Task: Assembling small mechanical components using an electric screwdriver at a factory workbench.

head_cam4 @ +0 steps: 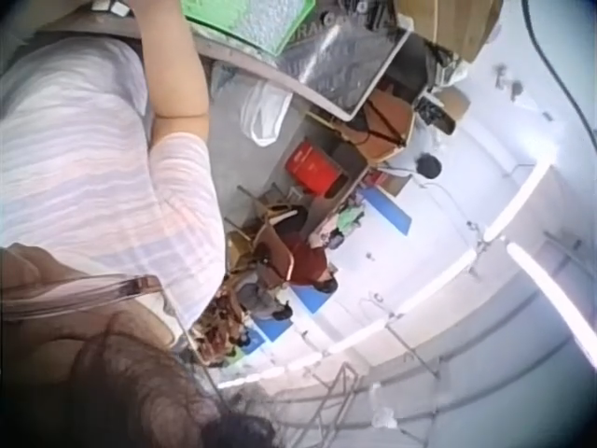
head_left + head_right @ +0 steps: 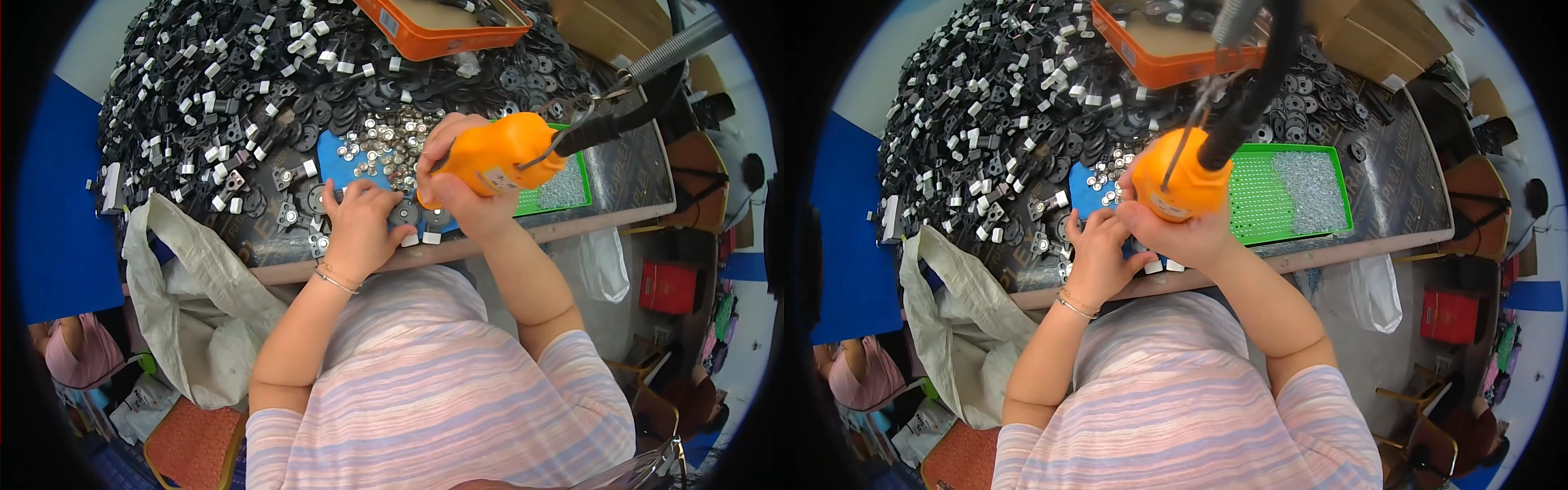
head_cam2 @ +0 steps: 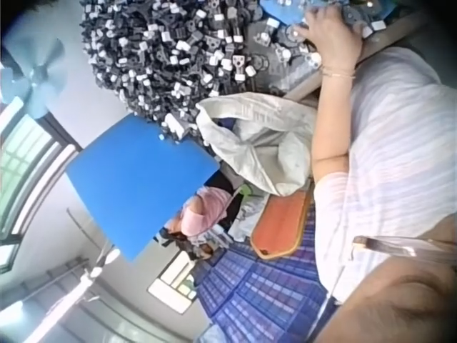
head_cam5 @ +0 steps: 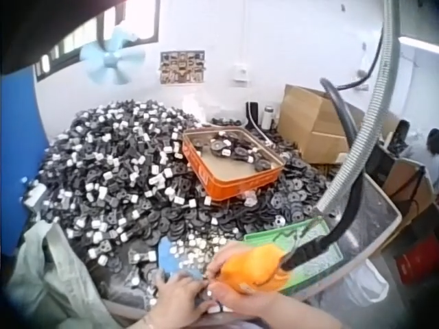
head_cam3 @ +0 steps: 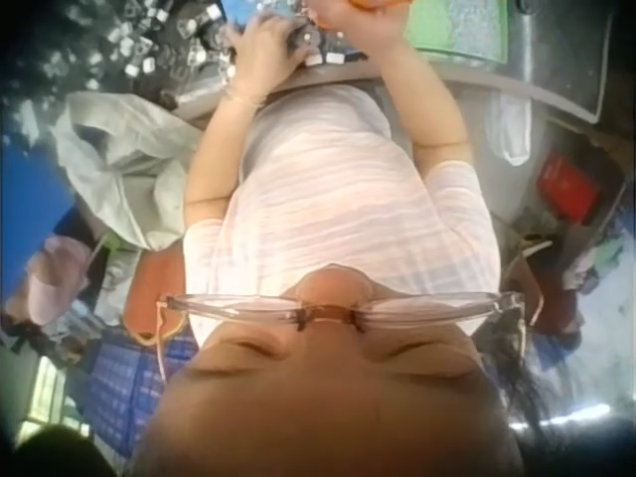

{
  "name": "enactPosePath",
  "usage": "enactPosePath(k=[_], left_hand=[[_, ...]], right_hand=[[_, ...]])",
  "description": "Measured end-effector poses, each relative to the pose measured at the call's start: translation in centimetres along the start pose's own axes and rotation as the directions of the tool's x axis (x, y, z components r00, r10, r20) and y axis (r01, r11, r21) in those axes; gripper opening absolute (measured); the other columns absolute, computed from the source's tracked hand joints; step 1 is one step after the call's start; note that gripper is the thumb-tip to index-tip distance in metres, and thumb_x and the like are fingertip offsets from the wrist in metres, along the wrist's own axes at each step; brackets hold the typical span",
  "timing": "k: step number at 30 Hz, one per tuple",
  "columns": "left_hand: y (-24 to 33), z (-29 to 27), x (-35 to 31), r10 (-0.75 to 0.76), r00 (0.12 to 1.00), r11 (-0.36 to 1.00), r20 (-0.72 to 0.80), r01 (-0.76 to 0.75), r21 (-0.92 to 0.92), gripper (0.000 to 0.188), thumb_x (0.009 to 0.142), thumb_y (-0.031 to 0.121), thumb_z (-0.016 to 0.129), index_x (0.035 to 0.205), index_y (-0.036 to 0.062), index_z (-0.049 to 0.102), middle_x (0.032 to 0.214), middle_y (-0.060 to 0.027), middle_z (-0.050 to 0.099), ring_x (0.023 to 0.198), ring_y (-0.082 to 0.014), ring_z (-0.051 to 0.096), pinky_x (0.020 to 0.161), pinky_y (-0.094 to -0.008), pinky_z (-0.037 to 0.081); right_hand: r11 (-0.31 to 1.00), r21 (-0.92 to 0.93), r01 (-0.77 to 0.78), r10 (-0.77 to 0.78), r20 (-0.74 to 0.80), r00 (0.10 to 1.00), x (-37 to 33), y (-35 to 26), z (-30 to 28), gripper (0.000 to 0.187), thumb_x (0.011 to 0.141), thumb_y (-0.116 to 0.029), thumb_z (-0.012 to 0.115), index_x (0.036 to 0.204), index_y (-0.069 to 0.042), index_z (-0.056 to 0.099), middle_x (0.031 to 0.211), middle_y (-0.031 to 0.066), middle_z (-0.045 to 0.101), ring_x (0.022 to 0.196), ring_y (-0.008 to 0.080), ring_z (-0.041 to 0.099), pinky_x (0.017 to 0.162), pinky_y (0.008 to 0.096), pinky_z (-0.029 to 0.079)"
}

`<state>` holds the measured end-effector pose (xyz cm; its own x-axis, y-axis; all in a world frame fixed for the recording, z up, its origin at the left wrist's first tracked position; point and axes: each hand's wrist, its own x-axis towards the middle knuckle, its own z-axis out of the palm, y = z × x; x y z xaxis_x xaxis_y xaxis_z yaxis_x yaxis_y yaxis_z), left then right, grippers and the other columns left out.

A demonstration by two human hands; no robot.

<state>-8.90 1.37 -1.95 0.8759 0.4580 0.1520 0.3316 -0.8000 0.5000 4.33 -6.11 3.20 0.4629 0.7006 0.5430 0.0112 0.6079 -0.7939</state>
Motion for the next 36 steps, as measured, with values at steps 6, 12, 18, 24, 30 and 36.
enactPosePath(k=[6,12,18,24,30,36], left_hand=[[-0.1,0.2,-0.1,0.008,0.999,1.0,-0.039,-0.008,-0.003,0.04,0.06,0.027,0.077,0.093,0.0095,0.064,0.09,-0.0019,0.06,0.101,-0.0207,0.049,0.099,-0.057,0.016],[0.1,0.0,-0.1,0.005,1.0,1.0,-0.024,-0.005,0.008,0.039,0.06,0.026,0.076,0.093,0.0092,0.064,0.09,-0.0016,0.06,0.101,-0.0204,0.049,0.099,-0.0567,0.015],[0.2,0.2,-0.1,0.005,1.0,1.0,-0.013,-0.005,0.0,0.039,0.061,0.026,0.076,0.095,0.0093,0.064,0.09,-0.0015,0.06,0.101,-0.0203,0.049,0.1,-0.0565,0.015],[0.1,0.1,0.0,0.009,1.0,1.0,0.005,-0.009,0.025,0.04,0.062,0.027,0.075,0.097,0.0099,0.064,0.09,-0.0012,0.059,0.101,-0.0204,0.049,0.099,-0.057,0.015],[0.4,0.1,0.0,-0.003,1.0,1.0,0.023,0.003,-0.002,0.04,0.063,0.026,0.075,0.098,0.0094,0.063,0.09,-0.0012,0.059,0.101,-0.0202,0.048,0.1,-0.0576,0.013],[0.2,0.1,-0.1,0.009,1.0,1.0,0.009,-0.009,0.007,0.04,0.064,0.026,0.074,0.099,0.009,0.064,0.089,-0.0018,0.059,0.102,-0.0205,0.048,0.1,-0.0581,0.013]], right_hand=[[0.991,-0.133,-0.029,0.041,0.096,0.995,0.2,0.2,0.0,0.023,0.076,-0.007,0.065,0.091,0.0,0.049,0.08,0.0095,0.05,0.057,0.0116,0.053,0.049,0.0209,0.045],[0.989,-0.147,-0.021,0.042,0.139,0.989,0.7,0.4,-0.2,0.022,0.073,-0.008,0.067,0.085,0.0,0.051,0.082,0.0103,0.051,0.061,0.0108,0.052,0.05,0.0201,0.044],[0.988,0.103,-0.115,0.092,0.206,0.974,1.1,0.0,-2.2,0.03,0.074,-0.014,0.07,0.091,0.001,0.051,0.083,0.0118,0.051,0.059,0.0153,0.055,0.053,0.0244,0.046],[1.0,-0.002,-0.002,0.003,0.478,0.879,1.8,-1.4,-2.5,0.028,0.074,-0.023,0.07,0.085,-0.003,0.055,0.081,0.0098,0.052,0.063,0.0152,0.055,0.056,0.0243,0.044],[0.968,0.19,-0.162,0.087,0.351,0.932,1.3,-0.5,-3.3,0.04,0.071,-0.024,0.074,0.095,-0.001,0.05,0.081,0.0103,0.052,0.06,0.0149,0.055,0.054,0.0236,0.046],[0.968,0.244,-0.056,0.004,0.208,0.978,3.1,-2.6,-4.0,0.03,0.079,-0.02,0.064,0.095,0.001,0.048,0.083,0.0139,0.051,0.057,0.0177,0.054,0.051,0.026,0.045]])
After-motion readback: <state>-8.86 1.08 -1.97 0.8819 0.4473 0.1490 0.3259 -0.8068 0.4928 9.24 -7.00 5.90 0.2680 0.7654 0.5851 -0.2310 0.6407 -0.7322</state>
